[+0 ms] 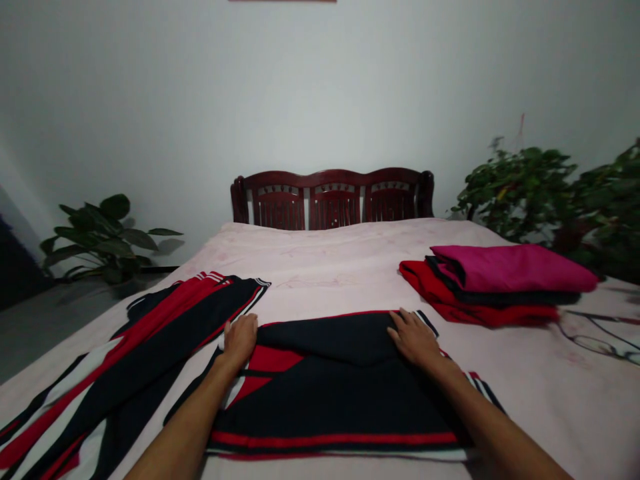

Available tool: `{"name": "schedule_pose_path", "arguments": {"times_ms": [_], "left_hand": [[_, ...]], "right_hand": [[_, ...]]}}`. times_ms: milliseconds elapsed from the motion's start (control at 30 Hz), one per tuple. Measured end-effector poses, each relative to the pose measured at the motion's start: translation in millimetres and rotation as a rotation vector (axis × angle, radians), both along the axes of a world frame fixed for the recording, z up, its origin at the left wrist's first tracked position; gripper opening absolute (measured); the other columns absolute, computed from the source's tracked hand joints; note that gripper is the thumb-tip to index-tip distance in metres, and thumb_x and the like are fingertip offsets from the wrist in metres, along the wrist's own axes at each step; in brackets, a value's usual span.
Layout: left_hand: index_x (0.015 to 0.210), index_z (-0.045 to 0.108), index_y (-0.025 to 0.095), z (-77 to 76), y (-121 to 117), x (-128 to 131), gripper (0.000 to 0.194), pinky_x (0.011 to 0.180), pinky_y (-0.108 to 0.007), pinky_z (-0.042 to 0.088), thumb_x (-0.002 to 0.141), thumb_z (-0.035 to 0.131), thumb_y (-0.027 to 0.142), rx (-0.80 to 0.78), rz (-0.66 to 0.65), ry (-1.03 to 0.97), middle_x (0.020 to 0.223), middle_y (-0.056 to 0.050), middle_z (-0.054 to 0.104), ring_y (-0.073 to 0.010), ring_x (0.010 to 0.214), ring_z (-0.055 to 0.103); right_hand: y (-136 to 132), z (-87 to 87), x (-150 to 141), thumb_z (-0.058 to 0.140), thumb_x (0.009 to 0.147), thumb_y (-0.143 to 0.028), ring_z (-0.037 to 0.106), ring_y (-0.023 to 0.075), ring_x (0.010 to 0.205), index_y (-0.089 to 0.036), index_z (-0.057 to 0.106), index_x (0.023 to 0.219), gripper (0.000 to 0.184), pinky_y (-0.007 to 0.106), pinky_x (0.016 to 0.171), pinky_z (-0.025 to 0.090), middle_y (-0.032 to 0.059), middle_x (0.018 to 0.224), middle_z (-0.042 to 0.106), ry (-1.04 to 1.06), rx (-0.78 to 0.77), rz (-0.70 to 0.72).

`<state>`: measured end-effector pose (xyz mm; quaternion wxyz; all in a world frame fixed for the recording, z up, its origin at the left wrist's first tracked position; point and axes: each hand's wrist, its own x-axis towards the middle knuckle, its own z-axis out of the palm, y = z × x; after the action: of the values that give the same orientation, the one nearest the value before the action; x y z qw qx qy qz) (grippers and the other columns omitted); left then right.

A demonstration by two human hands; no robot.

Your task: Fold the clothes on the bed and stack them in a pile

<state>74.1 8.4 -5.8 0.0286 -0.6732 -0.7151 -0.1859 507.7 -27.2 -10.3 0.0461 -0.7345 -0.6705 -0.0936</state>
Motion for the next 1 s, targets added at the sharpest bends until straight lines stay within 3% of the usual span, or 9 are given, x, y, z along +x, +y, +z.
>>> {"name": "schedule_pose_path", "arguments": {"times_ms": [100, 200, 267, 333, 433, 567, 1000], "left_hand": [[0.128, 0.060, 0.021, 11.5, -10, 28, 0.038, 0.111, -0.064, 0.021, 0.098, 0.037, 0.027, 0.038, 0.082, 0.013, 0.136, -0.015, 0.060, -0.0317, 0.131, 0.048], [0.135, 0.056, 0.027, 17.5, -26, 73, 0.042, 0.116, -0.058, 0.017, 0.099, 0.037, 0.037, 0.064, -0.029, 0.037, 0.147, -0.009, 0.053, -0.0283, 0.141, 0.037], [0.139, 0.053, 0.029, 13.7, -36, 99, 0.045, 0.117, -0.058, 0.016, 0.098, 0.038, 0.041, 0.065, -0.140, 0.069, 0.150, -0.009, 0.049, -0.0287, 0.145, 0.033], [0.142, 0.051, 0.029, 3.6, -41, 112, 0.049, 0.116, -0.061, 0.015, 0.097, 0.041, 0.045, 0.027, -0.156, 0.106, 0.153, -0.012, 0.045, -0.0330, 0.146, 0.030], [0.145, 0.048, 0.029, -15.9, -41, 107, 0.054, 0.113, -0.065, 0.016, 0.094, 0.046, 0.048, -0.032, -0.053, 0.155, 0.154, -0.016, 0.042, -0.0385, 0.146, 0.029], [0.148, 0.044, 0.030, -30.4, -34, 86, 0.058, 0.112, -0.065, 0.018, 0.094, 0.045, 0.051, -0.021, 0.009, 0.200, 0.153, -0.016, 0.043, -0.0388, 0.144, 0.032], [0.147, 0.045, 0.028, -31.2, -31, 78, 0.054, 0.114, -0.062, 0.017, 0.097, 0.041, 0.046, -0.038, -0.030, 0.156, 0.151, -0.013, 0.048, -0.0334, 0.142, 0.036]], "right_hand": [[-8, 11.8, -8, 0.039, 0.097, -0.037, 0.039, 0.0321, 0.139, -0.015, 0.049, 0.144, 0.053, 0.045, 0.112, 0.031, 0.0162, 0.152, 0.043, -0.021, 0.111, -0.003], [-15, 13.3, -25, 0.040, 0.097, -0.036, 0.033, 0.0327, 0.143, -0.016, 0.048, 0.145, 0.053, 0.048, 0.114, 0.027, 0.0140, 0.153, 0.043, -0.039, 0.176, 0.030], [-17, 7.7, -34, 0.040, 0.097, -0.038, 0.030, 0.0326, 0.145, -0.019, 0.047, 0.147, 0.054, 0.050, 0.115, 0.025, 0.0119, 0.155, 0.041, -0.031, 0.144, 0.058], [-17, -1.0, -36, 0.040, 0.097, -0.042, 0.030, 0.0335, 0.145, -0.020, 0.046, 0.147, 0.055, 0.052, 0.115, 0.024, 0.0111, 0.155, 0.040, -0.018, 0.069, 0.055], [-14, -14.2, -27, 0.040, 0.097, -0.045, 0.031, 0.0338, 0.145, -0.015, 0.046, 0.147, 0.059, 0.050, 0.116, 0.025, 0.0136, 0.154, 0.041, -0.006, 0.012, 0.027], [-12, -24.3, -16, 0.040, 0.097, -0.044, 0.030, 0.0321, 0.145, -0.012, 0.047, 0.146, 0.059, 0.047, 0.117, 0.023, 0.0149, 0.153, 0.042, 0.020, 0.080, 0.029], [-18, -21.5, -17, 0.041, 0.097, -0.036, 0.037, 0.0315, 0.142, -0.011, 0.054, 0.140, 0.052, 0.047, 0.116, 0.027, 0.0140, 0.149, 0.048, 0.064, 0.134, 0.066]]}}
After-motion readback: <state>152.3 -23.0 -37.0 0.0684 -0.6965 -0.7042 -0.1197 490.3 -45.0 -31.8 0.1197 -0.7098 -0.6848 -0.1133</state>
